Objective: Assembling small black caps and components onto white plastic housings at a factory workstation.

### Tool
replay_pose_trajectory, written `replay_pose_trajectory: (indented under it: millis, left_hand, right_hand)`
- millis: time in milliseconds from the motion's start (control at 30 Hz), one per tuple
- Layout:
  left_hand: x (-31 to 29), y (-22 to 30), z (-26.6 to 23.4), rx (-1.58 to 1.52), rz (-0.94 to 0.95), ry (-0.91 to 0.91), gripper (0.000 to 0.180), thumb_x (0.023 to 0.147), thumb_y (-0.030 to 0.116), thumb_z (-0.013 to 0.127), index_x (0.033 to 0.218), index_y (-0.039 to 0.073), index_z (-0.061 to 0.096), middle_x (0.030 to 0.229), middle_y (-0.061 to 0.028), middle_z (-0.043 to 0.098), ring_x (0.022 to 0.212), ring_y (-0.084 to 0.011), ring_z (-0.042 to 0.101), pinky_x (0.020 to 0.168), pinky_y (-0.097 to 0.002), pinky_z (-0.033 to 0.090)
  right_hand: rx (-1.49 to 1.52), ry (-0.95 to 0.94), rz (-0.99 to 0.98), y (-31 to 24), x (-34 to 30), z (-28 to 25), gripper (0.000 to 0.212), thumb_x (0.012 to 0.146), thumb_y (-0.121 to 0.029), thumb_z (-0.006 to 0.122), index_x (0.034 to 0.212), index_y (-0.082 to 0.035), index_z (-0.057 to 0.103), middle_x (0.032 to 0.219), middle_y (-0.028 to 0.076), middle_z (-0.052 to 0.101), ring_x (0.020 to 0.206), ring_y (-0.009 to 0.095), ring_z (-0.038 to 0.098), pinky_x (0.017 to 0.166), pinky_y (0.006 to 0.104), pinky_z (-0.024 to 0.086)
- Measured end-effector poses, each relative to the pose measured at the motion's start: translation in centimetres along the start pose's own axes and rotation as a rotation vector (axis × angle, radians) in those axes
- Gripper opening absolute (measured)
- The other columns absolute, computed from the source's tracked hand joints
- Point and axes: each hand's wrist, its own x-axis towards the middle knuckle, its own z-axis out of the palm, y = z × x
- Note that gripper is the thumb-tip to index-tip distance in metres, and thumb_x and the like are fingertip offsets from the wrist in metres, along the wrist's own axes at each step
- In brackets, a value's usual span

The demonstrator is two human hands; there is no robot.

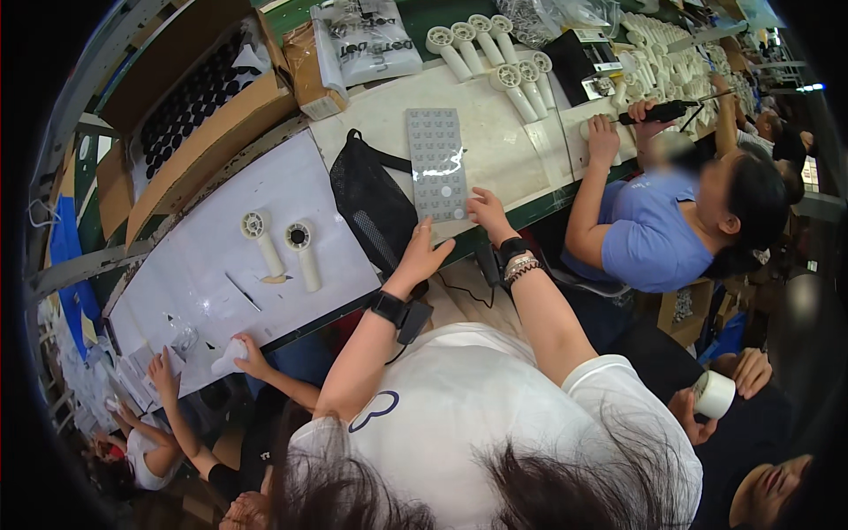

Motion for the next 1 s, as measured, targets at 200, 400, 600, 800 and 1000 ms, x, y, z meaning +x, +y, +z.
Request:
replay_pose_trajectory:
  millis: [200, 400, 600, 800, 1000]
  left_hand:
    - [3.1, -0.9, 1.8, 0.138, -0.102, -0.006, 0.078, 0.078, 0.028, 0.064, 0.13, -0.016, 0.027, 0.131, -0.033, 0.036, 0.125, -0.0395, 0.036, 0.104, -0.0363, 0.03]
    - [3.3, -2.0, 2.9, 0.038, -0.161, 0.05, 0.077, 0.078, 0.029, 0.062, 0.13, -0.016, 0.027, 0.13, -0.0331, 0.038, 0.125, -0.0394, 0.036, 0.104, -0.0367, 0.029]
    - [3.1, -1.2, 3.1, 0.011, -0.158, 0.048, 0.075, 0.078, 0.028, 0.062, 0.131, -0.014, 0.028, 0.129, -0.0317, 0.039, 0.123, -0.0377, 0.039, 0.102, -0.036, 0.031]
    - [1.9, -2.2, 3.2, -0.302, -0.15, 0.126, 0.053, 0.084, 0.024, 0.06, 0.124, -0.005, 0.041, 0.124, -0.0211, 0.047, 0.118, -0.0308, 0.045, 0.098, -0.035, 0.036]
    - [1.3, 0.2, 2.8, -1.008, -0.521, 0.041, 0.037, 0.086, 0.021, 0.06, 0.115, 0.002, 0.048, 0.119, -0.0132, 0.051, 0.112, -0.0229, 0.05, 0.09, -0.033, 0.042]
  right_hand:
    - [0.071, -0.062, 0.084, -0.4, 0.6, 0.6, 0.045, 0.079, -0.016, 0.062, 0.118, 0.002, 0.05, 0.088, 0.007, 0.058, 0.07, 0.011, 0.054, 0.059, 0.025, 0.045]
    - [-0.036, -0.031, 0.079, 0.0, 1.2, 1.0, 0.034, 0.078, -0.017, 0.065, 0.105, 0.001, 0.057, 0.08, 0.004, 0.059, 0.065, 0.011, 0.053, 0.057, 0.0238, 0.044]
    - [-0.106, -0.027, 0.047, 0.7, 1.5, 0.8, 0.027, 0.079, -0.019, 0.066, 0.098, -0.001, 0.059, 0.079, 0.002, 0.059, 0.066, 0.009, 0.053, 0.06, 0.0231, 0.045]
    - [0.217, -0.119, 0.038, 0.1, 0.3, 0.3, 0.023, 0.083, -0.015, 0.063, 0.101, -0.001, 0.058, 0.084, 0.002, 0.062, 0.073, 0.009, 0.055, 0.066, 0.0225, 0.045]
    - [0.432, -0.102, -0.082, -1.9, -1.5, -0.9, 0.028, 0.084, -0.009, 0.061, 0.11, -0.001, 0.055, 0.09, 0.003, 0.063, 0.08, 0.009, 0.057, 0.072, 0.022, 0.045]
